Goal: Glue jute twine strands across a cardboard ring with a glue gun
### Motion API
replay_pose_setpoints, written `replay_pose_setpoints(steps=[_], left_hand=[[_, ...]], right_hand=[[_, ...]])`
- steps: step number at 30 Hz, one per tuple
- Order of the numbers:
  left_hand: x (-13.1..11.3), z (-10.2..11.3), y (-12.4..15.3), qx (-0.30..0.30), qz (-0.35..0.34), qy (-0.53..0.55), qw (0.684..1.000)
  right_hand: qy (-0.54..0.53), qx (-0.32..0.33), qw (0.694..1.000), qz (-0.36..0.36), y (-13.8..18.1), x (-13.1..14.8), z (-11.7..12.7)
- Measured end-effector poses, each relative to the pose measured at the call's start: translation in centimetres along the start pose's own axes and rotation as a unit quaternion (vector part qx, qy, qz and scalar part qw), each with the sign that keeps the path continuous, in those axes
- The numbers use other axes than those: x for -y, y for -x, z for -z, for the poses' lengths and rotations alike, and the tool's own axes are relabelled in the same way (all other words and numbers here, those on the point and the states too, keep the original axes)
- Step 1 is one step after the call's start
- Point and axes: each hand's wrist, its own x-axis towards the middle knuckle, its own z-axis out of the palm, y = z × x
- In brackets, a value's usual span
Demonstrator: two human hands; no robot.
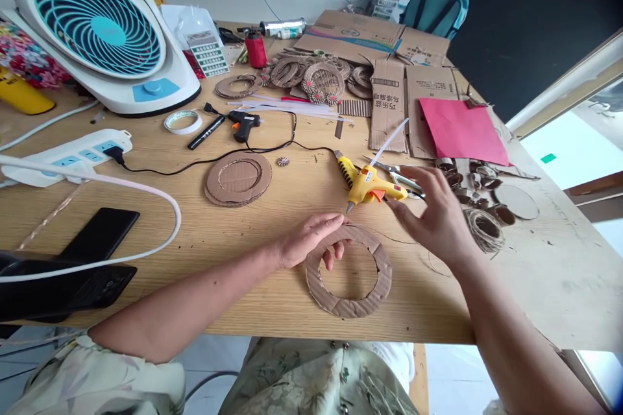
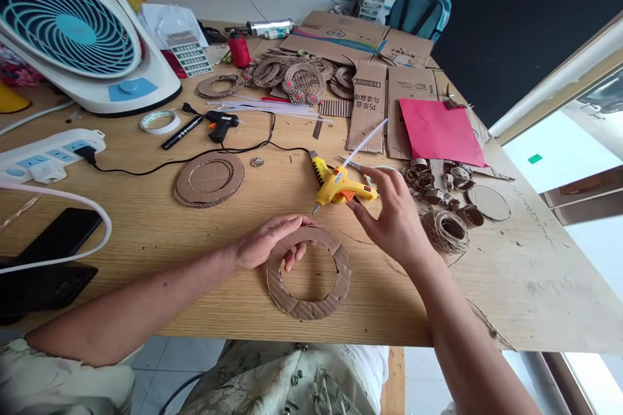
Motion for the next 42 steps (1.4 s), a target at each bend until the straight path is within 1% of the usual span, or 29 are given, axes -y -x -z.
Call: replay_pose_setpoints(steps=[4, 7, 11, 15, 16, 18, 20, 22, 26, 33, 37, 40, 42], left_hand=[[-0.2, 0.0, 0.1, 0.003, -0.014, -0.074, 0.997], [-0.1, 0.1, 0.2, 0.0, -0.027, -0.111, 0.993], [0.1, 0.0, 0.2, -0.011, -0.046, -0.133, 0.99], [0.1, -0.5, 0.2, -0.032, -0.108, -0.141, 0.984], [0.0, -0.6, 0.3, -0.032, -0.121, -0.148, 0.981], [-0.1, -0.8, 0.4, -0.015, -0.127, -0.169, 0.977], [-0.4, -0.8, 0.6, 0.009, -0.116, -0.184, 0.976], [-0.6, -0.9, 0.7, 0.021, -0.1, -0.19, 0.976], [-0.8, -0.9, 0.8, 0.019, -0.073, -0.19, 0.979], [-0.9, -0.9, 0.8, 0.007, -0.06, -0.202, 0.977], [-0.9, -1.0, 0.9, 0.0, -0.053, -0.196, 0.979], [-1.0, -1.1, 0.9, 0.003, -0.052, -0.174, 0.983], [-1.0, -1.2, 0.9, 0.008, -0.053, -0.158, 0.986]], right_hand=[[0.054, 0.066, 0.996, -0.015, -0.7, -1.0, -2.4], [0.055, 0.091, 0.994, -0.024, -0.9, -1.8, -3.6], [0.042, 0.105, 0.993, -0.031, -0.9, -2.3, -4.0], [0.042, 0.113, 0.992, -0.034, -0.9, -2.8, -4.2], [0.041, 0.113, 0.992, -0.034, -0.9, -2.9, -4.3], [0.039, 0.112, 0.992, -0.033, -1.0, -3.1, -4.4], [0.036, 0.107, 0.993, -0.032, -1.0, -3.4, -4.5], [0.03, 0.1, 0.994, -0.03, -1.0, -3.6, -4.6], [0.018, 0.084, 0.996, -0.026, -1.1, -3.7, -4.7], [-0.002, 0.051, 0.998, -0.032, -1.1, -3.2, -4.7], [-0.011, 0.012, 0.999, -0.049, -1.2, -2.7, -3.8], [-0.031, -0.039, 0.997, -0.061, -1.3, -2.4, -2.5], [-0.048, -0.074, 0.994, -0.058, -1.1, -2.2, -1.6]])
